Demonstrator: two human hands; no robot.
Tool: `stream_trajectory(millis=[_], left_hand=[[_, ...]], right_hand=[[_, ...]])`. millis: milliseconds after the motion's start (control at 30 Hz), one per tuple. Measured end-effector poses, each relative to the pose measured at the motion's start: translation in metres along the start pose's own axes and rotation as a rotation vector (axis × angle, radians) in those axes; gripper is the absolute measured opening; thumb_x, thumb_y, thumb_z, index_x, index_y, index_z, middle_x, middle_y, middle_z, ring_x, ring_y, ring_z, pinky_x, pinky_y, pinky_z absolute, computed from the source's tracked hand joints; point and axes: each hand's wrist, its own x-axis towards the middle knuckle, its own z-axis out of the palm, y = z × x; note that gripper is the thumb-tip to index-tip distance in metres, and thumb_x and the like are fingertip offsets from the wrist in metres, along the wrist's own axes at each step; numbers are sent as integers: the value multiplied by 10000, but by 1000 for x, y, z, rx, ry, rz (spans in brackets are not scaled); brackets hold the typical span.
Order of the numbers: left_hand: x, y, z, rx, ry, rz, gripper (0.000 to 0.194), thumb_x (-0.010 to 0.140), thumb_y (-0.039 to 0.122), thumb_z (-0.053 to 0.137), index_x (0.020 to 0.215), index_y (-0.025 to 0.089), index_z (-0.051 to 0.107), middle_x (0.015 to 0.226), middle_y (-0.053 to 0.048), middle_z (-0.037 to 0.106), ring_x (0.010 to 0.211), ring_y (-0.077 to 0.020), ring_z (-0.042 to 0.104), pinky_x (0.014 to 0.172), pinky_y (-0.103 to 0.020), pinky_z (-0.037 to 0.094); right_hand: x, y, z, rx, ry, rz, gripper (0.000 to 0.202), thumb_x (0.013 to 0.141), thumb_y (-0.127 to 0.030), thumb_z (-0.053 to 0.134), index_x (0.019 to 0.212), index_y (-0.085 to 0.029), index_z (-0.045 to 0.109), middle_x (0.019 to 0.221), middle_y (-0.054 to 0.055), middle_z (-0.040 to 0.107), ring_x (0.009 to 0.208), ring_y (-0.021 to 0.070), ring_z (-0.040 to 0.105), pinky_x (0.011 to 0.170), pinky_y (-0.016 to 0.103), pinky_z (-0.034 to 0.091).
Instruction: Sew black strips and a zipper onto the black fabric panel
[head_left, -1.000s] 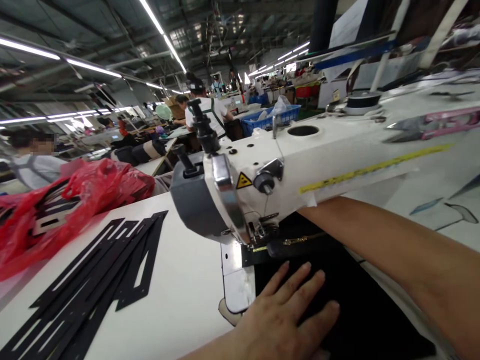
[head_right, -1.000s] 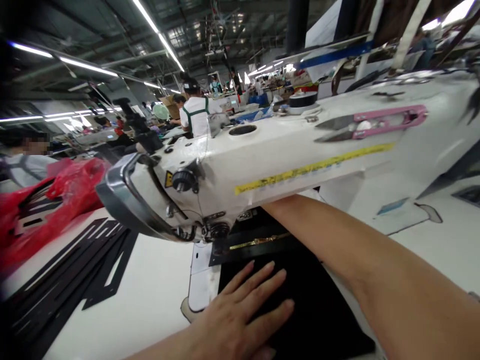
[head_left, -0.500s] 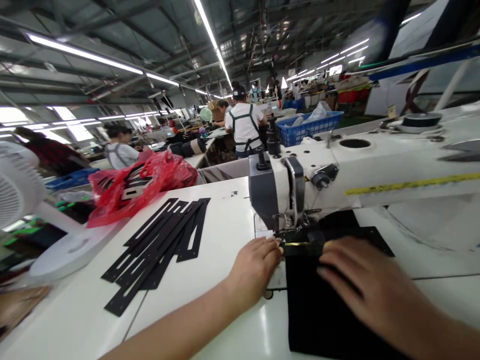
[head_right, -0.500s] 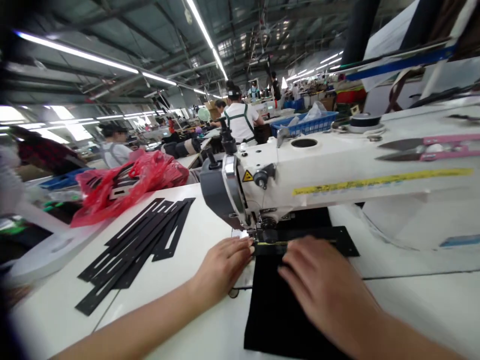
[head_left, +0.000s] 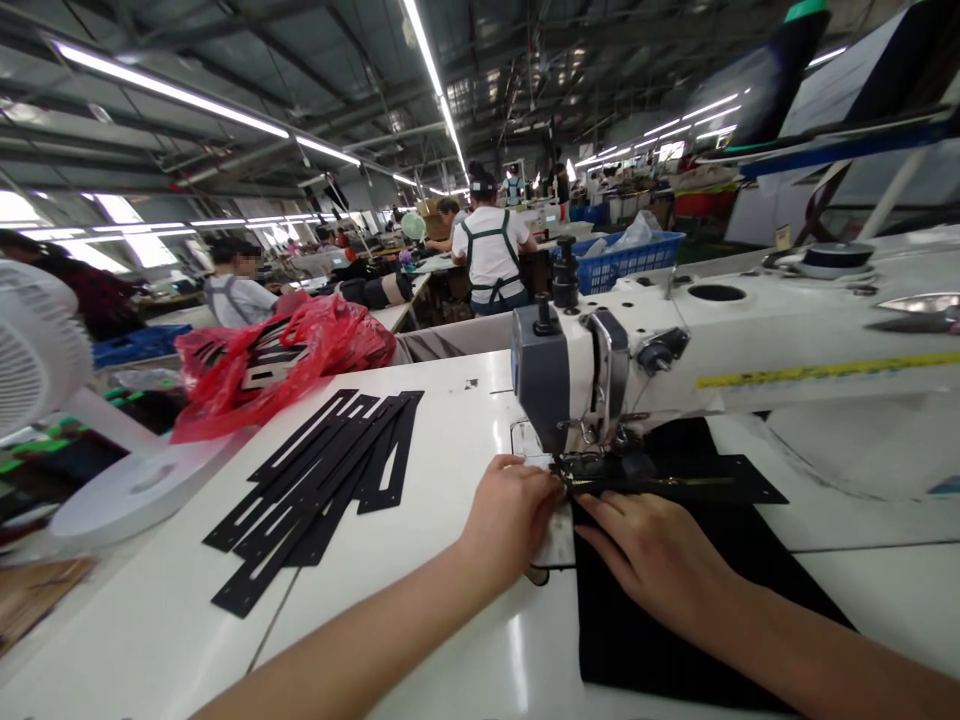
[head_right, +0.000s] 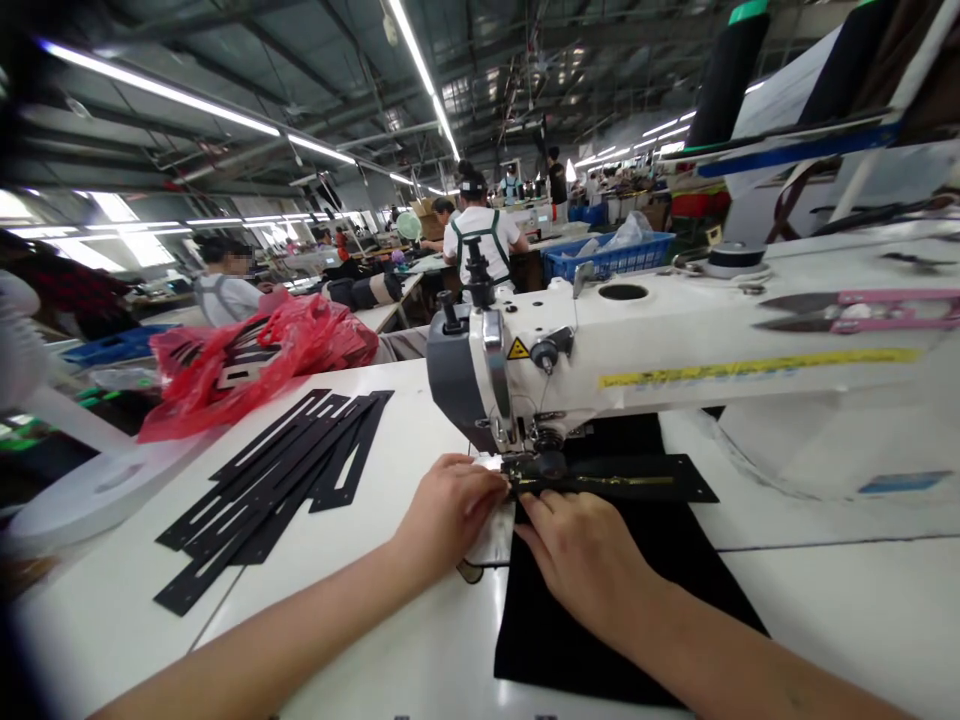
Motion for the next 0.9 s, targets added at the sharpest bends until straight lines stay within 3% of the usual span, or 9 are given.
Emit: stream_trajectory(millis=[133,267,400,600,900], left_hand=[[-10,2,9,106,-2,150,181,838,96,510,956,164,630,968,-59,652,847,-175,622,954,-402,380],[-13,8,13,206,3,140,188,831,84,489,964,147,607,949,-76,626,839,-193,605,920,-415,408],[-12,11,14,245,39,141,181,841,82,478,971,126,596,1011,-113,611,896,-225,595,830,-403,459],[-10,7,13,223,74,232,201,904,105,398,916,121,598,916,-94,645,860,-192,615,839,-366,462],[-1,-2,16,213,79,230,168,897,120,451,910,129,618,862,-70,649,827,-180,617,842,-356,450]], right_hand=[[-9,0,-5,-73,107,-122,242,873,-129,410,896,-160,648,732,52,627,637,179,592,614,318,478],[-4,10,-2,-124,263,-114,264,883,-167,399,1008,-135,629,983,113,644,893,252,598,777,424,485],[2,19,6,-122,228,-147,304,871,-147,392,1106,-115,581,1124,124,617,1025,253,574,831,422,500],[4,17,4,-96,240,-164,317,853,-112,375,1078,-74,595,1069,146,639,958,258,608,820,432,517],[9,27,10,16,154,-126,306,870,-136,408,1130,-142,568,1033,105,638,987,219,590,896,404,478]])
